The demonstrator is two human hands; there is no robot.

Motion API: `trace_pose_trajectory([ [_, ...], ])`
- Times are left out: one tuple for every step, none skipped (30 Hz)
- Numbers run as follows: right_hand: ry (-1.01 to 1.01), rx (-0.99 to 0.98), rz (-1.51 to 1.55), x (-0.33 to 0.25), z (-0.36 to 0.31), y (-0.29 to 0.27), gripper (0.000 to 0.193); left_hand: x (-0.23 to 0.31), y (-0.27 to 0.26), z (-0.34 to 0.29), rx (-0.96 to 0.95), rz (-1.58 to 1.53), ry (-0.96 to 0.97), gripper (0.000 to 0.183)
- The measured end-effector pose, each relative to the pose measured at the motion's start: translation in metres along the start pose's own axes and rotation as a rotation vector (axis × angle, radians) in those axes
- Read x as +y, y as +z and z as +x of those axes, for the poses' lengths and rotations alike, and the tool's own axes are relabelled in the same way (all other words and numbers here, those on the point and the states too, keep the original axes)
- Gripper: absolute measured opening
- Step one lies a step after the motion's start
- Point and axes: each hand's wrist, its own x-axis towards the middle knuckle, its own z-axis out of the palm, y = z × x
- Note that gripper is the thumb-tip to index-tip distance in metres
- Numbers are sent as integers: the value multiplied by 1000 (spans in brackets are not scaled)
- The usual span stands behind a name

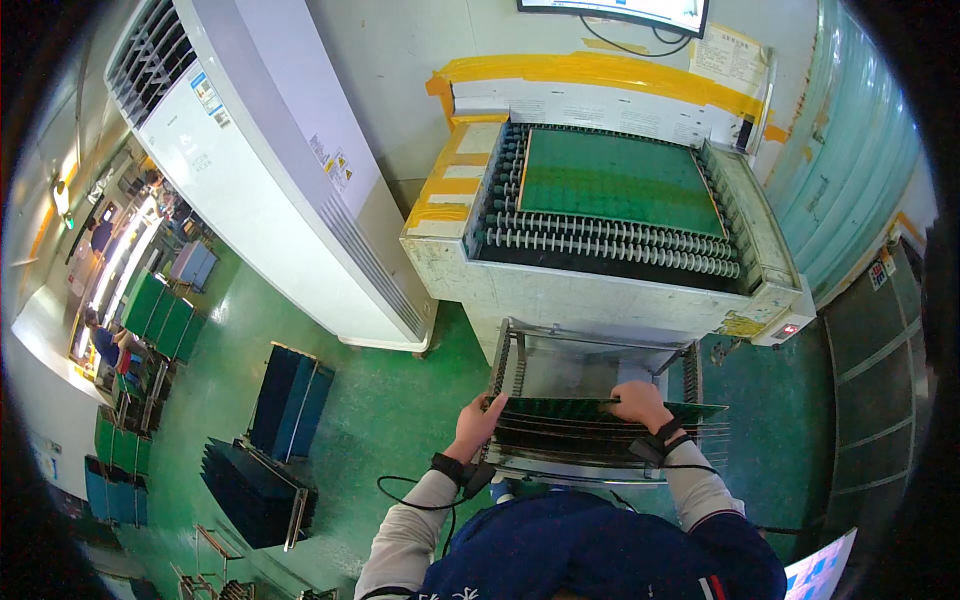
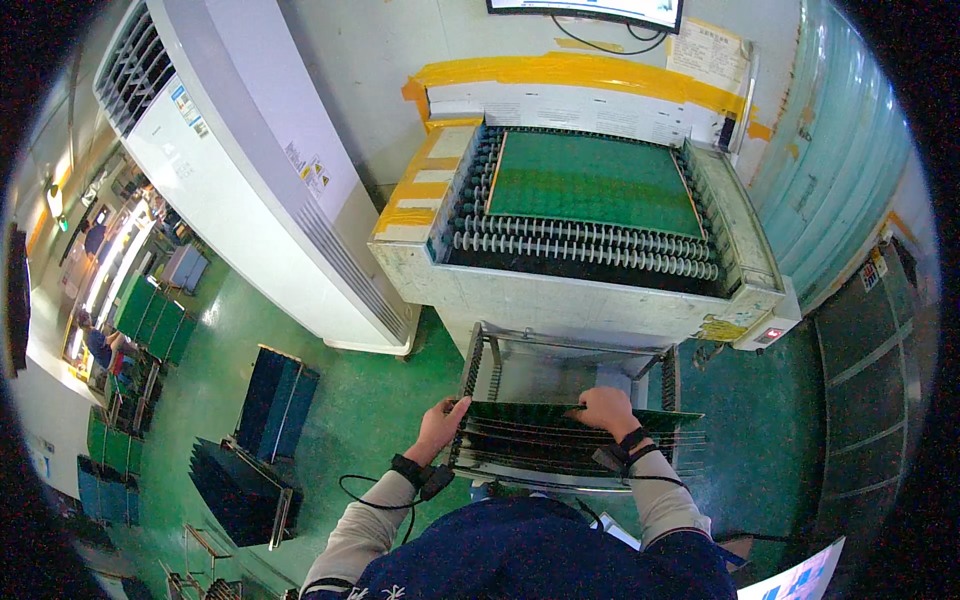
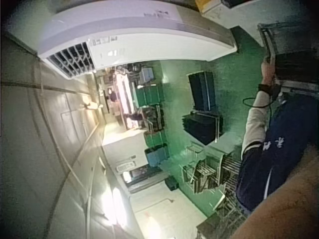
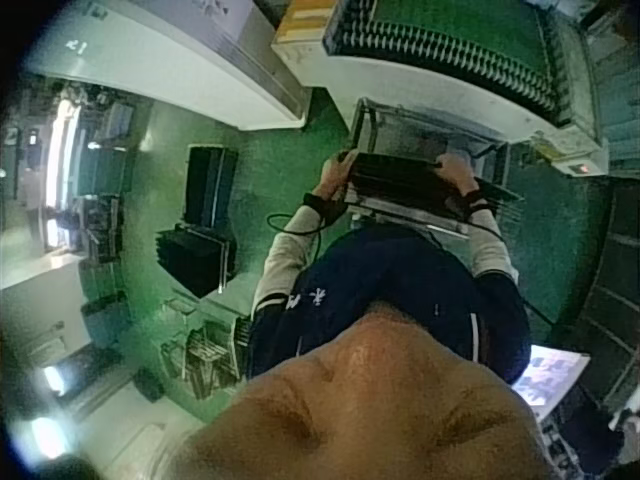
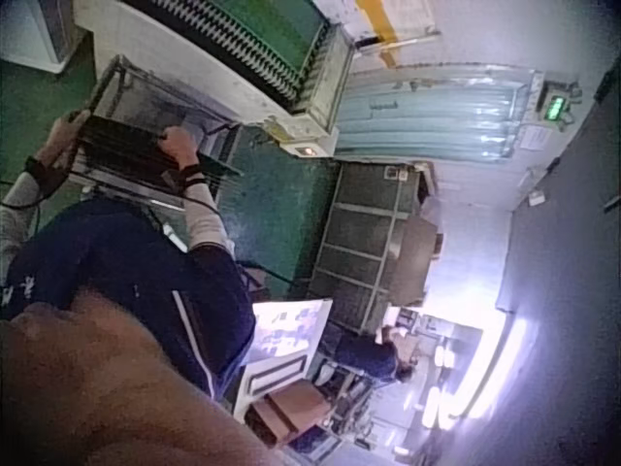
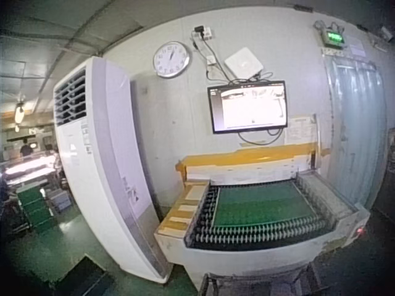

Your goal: Manually transferring green circuit board panels from a metal storage rack onto the conveyor of a processing machine.

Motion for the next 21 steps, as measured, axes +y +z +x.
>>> trace_pose_trajectory([
  [6,-10,-16,-1,1,-1,55,-1,0,0,2,0,-1,73],
  [4,-10,-16,-1,1,-1,55,-2,0,1,3,13,0,73],
  [1,-11,-13,-2,2,-1,55,-3,-1,1,4,27,0,72],
  [-1,-13,-9,-2,1,-1,55,-3,-1,1,4,28,0,72],
  [0,-13,-8,-3,1,-2,55,-2,-2,1,-6,20,-6,72],
  [7,-13,-6,-3,0,-2,54,-1,-2,0,-15,13,-11,71],
  [12,-11,-4,-4,-1,-4,54,-2,-1,1,-15,13,-11,71],
  [11,-11,-4,-4,0,-3,54,-5,0,2,9,16,13,72],
  [10,-12,0,-3,1,-2,54,-8,2,3,32,20,37,72],
  [9,-14,5,-3,1,-3,53,-11,3,4,32,20,37,72],
  [8,-14,5,-4,1,-3,53,-13,3,5,44,19,56,73],
  [8,-17,-1,-4,1,-3,53,-15,4,6,57,18,74,73],
  [12,-21,-6,-4,1,-3,53,-13,4,6,54,18,75,73],
  [14,-21,-6,-3,1,-2,53,-11,3,5,32,13,55,74],
  [17,-20,-3,-2,0,-2,52,-9,3,5,10,7,36,75],
  [17,-20,-1,-3,0,-2,52,-10,3,5,11,7,35,75],
  [16,-19,-2,-3,1,-2,52,-12,4,6,10,5,24,76],
  [14,-19,-7,-3,1,-2,52,-14,4,7,9,2,12,76],
  [12,-19,-13,-4,1,-2,51,-15,4,7,10,2,12,76],
  [11,-19,-13,-4,1,-3,51,-17,5,8,19,16,24,77],
  [12,-24,-12,-4,1,-3,52,-19,5,8,28,30,37,77],
])
